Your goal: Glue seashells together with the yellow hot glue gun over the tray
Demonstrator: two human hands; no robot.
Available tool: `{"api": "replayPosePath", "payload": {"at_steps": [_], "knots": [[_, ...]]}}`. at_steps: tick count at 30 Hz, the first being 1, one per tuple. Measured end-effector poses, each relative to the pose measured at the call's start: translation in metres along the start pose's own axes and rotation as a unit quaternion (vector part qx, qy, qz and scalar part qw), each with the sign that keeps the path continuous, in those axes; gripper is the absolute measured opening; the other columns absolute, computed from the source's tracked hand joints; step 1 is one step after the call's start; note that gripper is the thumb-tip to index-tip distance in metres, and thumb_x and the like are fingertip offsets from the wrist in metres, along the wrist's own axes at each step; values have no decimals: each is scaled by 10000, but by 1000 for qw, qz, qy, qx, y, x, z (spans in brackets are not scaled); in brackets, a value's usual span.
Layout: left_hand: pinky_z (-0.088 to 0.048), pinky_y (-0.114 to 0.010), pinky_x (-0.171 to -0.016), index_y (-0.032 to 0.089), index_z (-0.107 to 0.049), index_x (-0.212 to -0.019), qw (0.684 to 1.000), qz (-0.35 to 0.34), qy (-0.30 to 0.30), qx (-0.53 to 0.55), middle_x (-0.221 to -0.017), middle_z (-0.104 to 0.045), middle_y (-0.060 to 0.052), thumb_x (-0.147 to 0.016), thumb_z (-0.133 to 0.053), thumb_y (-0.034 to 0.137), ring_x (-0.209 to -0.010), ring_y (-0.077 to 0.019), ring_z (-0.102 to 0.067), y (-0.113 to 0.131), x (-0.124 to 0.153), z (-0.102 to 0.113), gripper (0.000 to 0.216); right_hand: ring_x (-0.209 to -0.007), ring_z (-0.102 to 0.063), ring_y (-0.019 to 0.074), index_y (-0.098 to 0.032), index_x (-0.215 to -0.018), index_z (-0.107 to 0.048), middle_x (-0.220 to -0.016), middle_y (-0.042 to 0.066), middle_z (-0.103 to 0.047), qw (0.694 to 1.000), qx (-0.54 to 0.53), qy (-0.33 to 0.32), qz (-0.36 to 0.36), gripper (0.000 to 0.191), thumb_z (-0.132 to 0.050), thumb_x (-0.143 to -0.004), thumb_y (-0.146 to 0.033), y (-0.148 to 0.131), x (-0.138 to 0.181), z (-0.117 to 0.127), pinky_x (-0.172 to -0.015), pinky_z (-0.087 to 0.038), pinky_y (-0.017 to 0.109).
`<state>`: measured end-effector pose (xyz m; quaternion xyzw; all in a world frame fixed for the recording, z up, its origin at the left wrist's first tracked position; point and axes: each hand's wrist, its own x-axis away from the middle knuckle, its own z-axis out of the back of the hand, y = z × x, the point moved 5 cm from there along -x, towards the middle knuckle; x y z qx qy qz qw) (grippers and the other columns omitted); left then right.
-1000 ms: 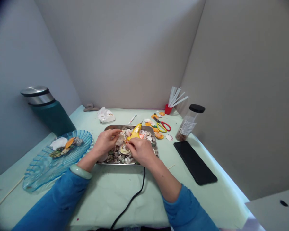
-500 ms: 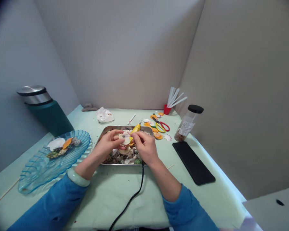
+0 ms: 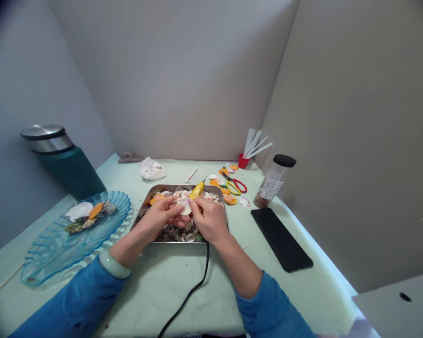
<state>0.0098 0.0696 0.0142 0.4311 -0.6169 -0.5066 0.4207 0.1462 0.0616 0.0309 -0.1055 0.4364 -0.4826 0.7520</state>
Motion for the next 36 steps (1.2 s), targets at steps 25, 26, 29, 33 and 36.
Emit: {"api": "replayPosePath", "payload": {"at_steps": [25, 26, 29, 33, 36], "knots": [[-526, -210, -521, 128, -592, -853, 1000, 6, -10, 1, -694, -648, -40, -718, -659, 422, -560, -123, -640, -5, -1, 1, 330, -526, -435, 97, -166, -599, -549, -538, -13, -489, 999, -31, -6, -12, 378, -412, -898, -352, 3, 0, 0, -520, -307, 198], [-527, -210, -521, 130, -593, -853, 1000, 4, -10, 1, -709, -649, -39, -719, -659, 420, -567, -123, -641, -5, -1, 1, 327, -525, -432, 97, -166, -599, -546, -537, -12, -486, 999, -29, -7, -13, 379, -410, -899, -354, 3, 0, 0, -519, -307, 199], [-533, -222, -526, 139, -597, -878, 1000, 0, -7, -1, -757, -648, -36, -718, -658, 418, -582, -126, -644, -4, -1, 0, 328, -520, -424, 94, -168, -592, -533, -534, -15, -478, 1000, -22, -7, -17, 384, -408, -900, -359, 3, 0, 0, -518, -304, 199], [-523, -220, -511, 141, -600, -866, 1000, 1, -2, -15, -762, -651, -35, -723, -647, 426, -581, -133, -641, -5, -1, 1, 322, -516, -421, 91, -168, -570, -500, -527, -18, -467, 1000, -21, -3, -22, 389, -410, -899, -355, 2, 0, 1, -521, -301, 199], [-514, -217, -495, 143, -594, -845, 1000, -1, 3, -18, -749, -652, -33, -718, -645, 434, -576, -135, -638, -6, -1, 2, 321, -520, -425, 92, -170, -571, -492, -528, -20, -463, 1000, -21, -5, -23, 384, -411, -899, -354, 2, 0, 1, -524, -300, 200]]}}
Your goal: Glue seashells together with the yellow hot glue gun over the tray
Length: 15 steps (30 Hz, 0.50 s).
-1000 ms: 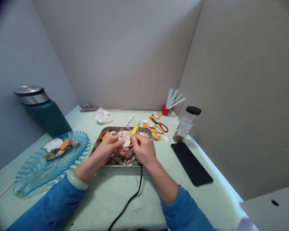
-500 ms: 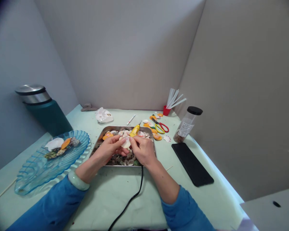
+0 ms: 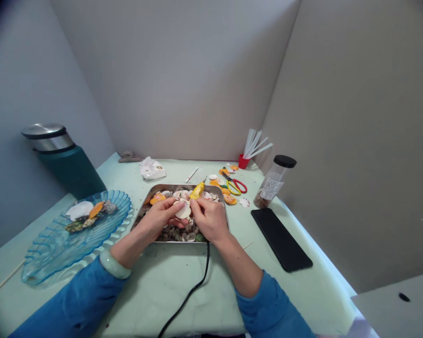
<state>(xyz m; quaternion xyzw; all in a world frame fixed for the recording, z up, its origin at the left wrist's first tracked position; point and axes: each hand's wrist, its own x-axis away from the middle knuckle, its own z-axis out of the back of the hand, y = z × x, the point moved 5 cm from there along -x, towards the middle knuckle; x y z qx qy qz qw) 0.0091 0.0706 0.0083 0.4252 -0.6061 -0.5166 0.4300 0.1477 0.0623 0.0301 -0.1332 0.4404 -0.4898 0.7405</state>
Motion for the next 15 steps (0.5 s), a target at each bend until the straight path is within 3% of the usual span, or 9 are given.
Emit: {"api": "replayPosePath", "payload": {"at_steps": [6, 15], "knots": [[-492, -214, -463, 143, -532, -820, 1000, 18, -9, 9, -571, -612, -12, -735, -624, 447, -473, -124, -603, -2, 1, 0, 330, -530, -443, 93, -169, -598, -513, -544, -17, -491, 1000, -6, -7, 14, 371, -409, -904, -350, 0, 0, -1, -541, -301, 202], [-465, -192, -463, 143, -517, -799, 1000, -9, -19, -13, -553, -599, -4, -750, -606, 436, -478, -107, -579, -1, 1, -1, 310, -522, -414, 94, -171, -591, -482, -532, -23, -456, 998, 32, -29, 41, 359, -408, -907, -326, -1, -2, -4, -538, -274, 211]]}}
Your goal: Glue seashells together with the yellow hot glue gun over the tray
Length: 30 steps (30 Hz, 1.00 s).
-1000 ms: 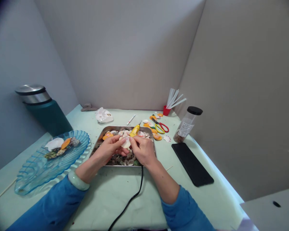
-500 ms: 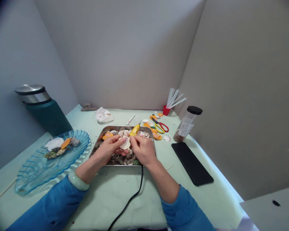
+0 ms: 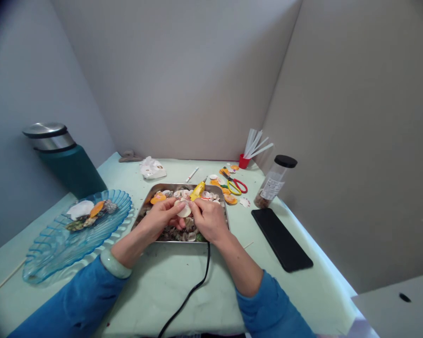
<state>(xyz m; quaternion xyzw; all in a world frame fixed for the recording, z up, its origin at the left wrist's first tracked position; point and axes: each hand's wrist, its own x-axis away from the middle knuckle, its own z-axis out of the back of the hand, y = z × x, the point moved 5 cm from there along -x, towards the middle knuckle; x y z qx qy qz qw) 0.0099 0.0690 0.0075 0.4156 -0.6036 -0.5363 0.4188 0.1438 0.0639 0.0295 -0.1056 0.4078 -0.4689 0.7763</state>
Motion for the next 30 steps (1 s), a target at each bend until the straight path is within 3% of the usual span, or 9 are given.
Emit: {"api": "replayPosePath", "payload": {"at_steps": [12, 22, 27, 30], "knots": [[-438, -194, -443, 149, -539, -763, 1000, -13, 27, -6, -547, -565, 10, -719, -629, 440, -471, -103, -540, 4, 1, 0, 308, -519, -425, 96, -173, -576, -473, -526, -24, -467, 1000, 7, -27, -7, 364, -415, -902, -326, 1, 0, -3, -538, -277, 210], [-462, -208, -463, 152, -560, -810, 999, -22, 30, 12, -636, -583, 6, -735, -605, 467, -492, -97, -545, 1, -2, 3, 327, -549, -476, 108, -180, -637, -545, -569, -12, -534, 1000, 6, 3, -16, 417, -333, -942, -369, 1, 1, 2, -550, -308, 216], [-450, -210, -449, 149, -547, -796, 998, -12, 59, 25, -564, -584, 14, -715, -613, 463, -441, -95, -518, 1, -3, 7, 330, -743, -544, 144, -179, -786, -590, -775, 33, -620, 990, 123, 62, -18, 288, -384, -927, -323, 4, -1, 11, -694, -349, 239], [-437, -204, -447, 145, -543, -780, 997, -16, 68, 31, -512, -574, 14, -713, -609, 455, -422, -95, -505, 0, -3, 9, 323, -878, -546, 191, -182, -934, -595, -911, 64, -623, 975, 213, 29, -49, 202, -488, -873, -342, 10, -2, 8, -751, -358, 267]]}}
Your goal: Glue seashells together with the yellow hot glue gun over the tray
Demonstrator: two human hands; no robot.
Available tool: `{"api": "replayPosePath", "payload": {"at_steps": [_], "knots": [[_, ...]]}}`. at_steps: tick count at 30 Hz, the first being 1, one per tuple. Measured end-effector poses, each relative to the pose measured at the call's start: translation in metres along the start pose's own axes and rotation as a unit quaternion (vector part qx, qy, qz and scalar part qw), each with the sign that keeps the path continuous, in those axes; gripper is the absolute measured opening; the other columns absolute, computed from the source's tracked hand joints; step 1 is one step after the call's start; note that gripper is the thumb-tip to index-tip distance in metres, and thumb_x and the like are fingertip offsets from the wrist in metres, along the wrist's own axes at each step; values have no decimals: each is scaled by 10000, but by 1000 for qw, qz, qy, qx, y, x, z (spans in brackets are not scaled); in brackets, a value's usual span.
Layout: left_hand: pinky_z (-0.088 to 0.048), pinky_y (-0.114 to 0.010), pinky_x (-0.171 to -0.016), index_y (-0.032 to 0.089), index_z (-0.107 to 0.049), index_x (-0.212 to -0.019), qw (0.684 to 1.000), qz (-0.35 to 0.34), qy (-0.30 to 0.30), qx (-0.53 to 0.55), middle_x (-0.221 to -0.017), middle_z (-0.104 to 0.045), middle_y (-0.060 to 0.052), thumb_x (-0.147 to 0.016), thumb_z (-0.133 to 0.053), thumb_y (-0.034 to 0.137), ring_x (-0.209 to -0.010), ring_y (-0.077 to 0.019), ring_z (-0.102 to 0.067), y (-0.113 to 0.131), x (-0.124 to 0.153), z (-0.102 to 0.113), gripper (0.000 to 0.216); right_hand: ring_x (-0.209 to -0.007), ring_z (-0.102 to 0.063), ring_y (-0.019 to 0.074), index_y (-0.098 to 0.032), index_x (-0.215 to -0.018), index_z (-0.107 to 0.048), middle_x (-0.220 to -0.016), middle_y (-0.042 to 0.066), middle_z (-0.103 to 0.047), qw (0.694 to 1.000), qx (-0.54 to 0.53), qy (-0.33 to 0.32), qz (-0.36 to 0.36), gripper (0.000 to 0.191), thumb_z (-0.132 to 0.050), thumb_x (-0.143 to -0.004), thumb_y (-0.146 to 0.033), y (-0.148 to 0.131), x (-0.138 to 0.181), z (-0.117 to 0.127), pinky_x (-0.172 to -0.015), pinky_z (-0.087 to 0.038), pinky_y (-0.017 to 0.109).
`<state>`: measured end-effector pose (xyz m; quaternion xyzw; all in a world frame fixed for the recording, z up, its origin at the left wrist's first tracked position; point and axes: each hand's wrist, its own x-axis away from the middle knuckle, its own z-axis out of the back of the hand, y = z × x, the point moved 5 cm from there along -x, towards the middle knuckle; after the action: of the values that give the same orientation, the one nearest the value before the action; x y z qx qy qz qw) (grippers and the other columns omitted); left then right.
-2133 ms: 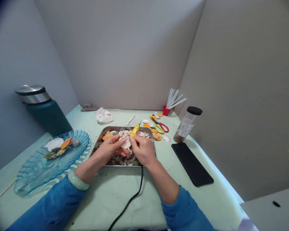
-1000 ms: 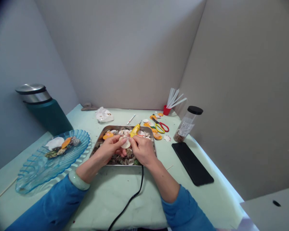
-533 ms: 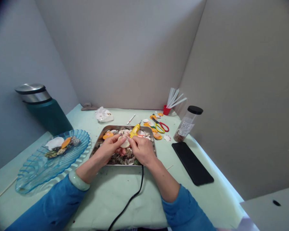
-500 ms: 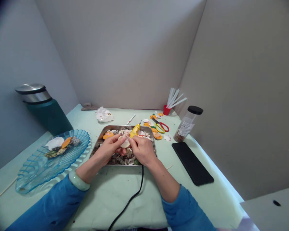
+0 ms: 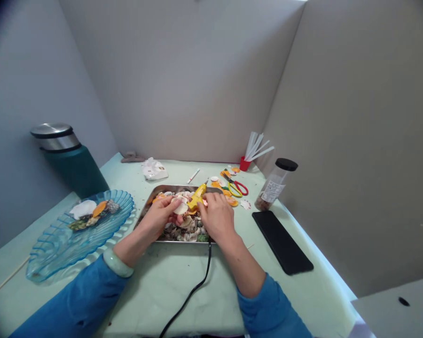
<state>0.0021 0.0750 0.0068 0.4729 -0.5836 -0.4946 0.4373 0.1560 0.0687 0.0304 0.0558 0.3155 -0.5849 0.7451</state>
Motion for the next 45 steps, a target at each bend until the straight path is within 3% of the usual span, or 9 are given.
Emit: {"api": "replayPosePath", "payload": {"at_steps": [5, 11, 15, 18, 23, 27, 30, 39, 45], "knots": [[-430, -196, -447, 140, -545, -782, 1000, 3, -9, 9, -523, -581, 11, -714, -615, 441, -418, -88, -506, -1, 0, 0, 316, -879, -575, 222, -199, -1118, -523, -1008, 85, -612, 989, 96, -109, -25, 372, -580, -806, -392, 1, 2, -13, -702, -381, 283], [-436, -198, -442, 134, -554, -808, 1000, 9, -2, 24, -544, -575, 24, -706, -629, 399, -403, -77, -504, 5, 3, -2, 294, -836, -608, 254, -164, -1196, -459, -915, 125, -659, 979, 124, -159, -21, 400, -538, -835, -318, -2, 3, -19, -695, -394, 313], [-424, -185, -429, 144, -539, -800, 999, 8, 11, 32, -589, -596, 16, -714, -624, 372, -422, -73, -517, 5, 3, -1, 258, -881, -610, 241, -163, -1256, -416, -1037, 148, -636, 990, 41, -122, -60, 394, -448, -878, -270, 4, 1, -18, -721, -409, 308], [-401, -174, -402, 145, -536, -790, 1000, -1, 16, 26, -619, -604, 7, -722, -614, 376, -439, -74, -523, 4, 1, 1, 254, -945, -583, 231, -150, -1281, -389, -1136, 152, -582, 989, -115, -17, -89, 420, -402, -889, -299, 12, -3, -10, -774, -422, 320], [-358, -168, -355, 139, -543, -809, 1000, -10, 15, 16, -601, -591, 11, -727, -605, 395, -421, -75, -509, 3, -1, 2, 276, -606, -524, 137, -180, -1160, -441, -772, 14, -560, 875, -468, 47, -111, 385, -471, -852, -409, 22, -7, -3, -610, -447, 269], [-365, -165, -353, 138, -543, -825, 999, -7, 14, 31, -630, -599, 9, -708, -631, 389, -429, -76, -524, 3, -1, 1, 291, -467, -402, 93, -178, -969, -506, -552, -71, -393, 778, -616, -21, -119, 321, -569, -796, -441, 16, -7, -4, -503, -389, 239], [-369, -159, -361, 140, -540, -834, 999, -5, 18, 39, -614, -598, 8, -708, -635, 388, -448, -83, -542, 4, -1, 2, 295, -423, -348, 77, -168, -946, -521, -507, -82, -366, 744, -653, -87, -112, 329, -590, -786, -446, 9, -4, -8, -454, -338, 229], [-373, -166, -372, 145, -530, -876, 996, -45, 73, 9, -632, -625, -4, -757, -588, 312, -455, -98, -578, 11, -5, 12, 213, -394, -349, 73, -162, -942, -576, -443, -77, -407, 799, -579, -128, -105, 342, -603, -774, -459, 0, 3, -9, -413, -305, 215], [-368, -169, -353, 160, -461, -784, 992, -49, 113, -39, -529, -599, 11, -771, -574, 315, -381, -101, -547, 10, -6, 19, 192, -450, -492, 99, -161, -855, -616, -607, 13, -608, 827, -536, -144, -92, 381, -526, -805, -529, -3, 4, -6, -461, -395, 232]]}}
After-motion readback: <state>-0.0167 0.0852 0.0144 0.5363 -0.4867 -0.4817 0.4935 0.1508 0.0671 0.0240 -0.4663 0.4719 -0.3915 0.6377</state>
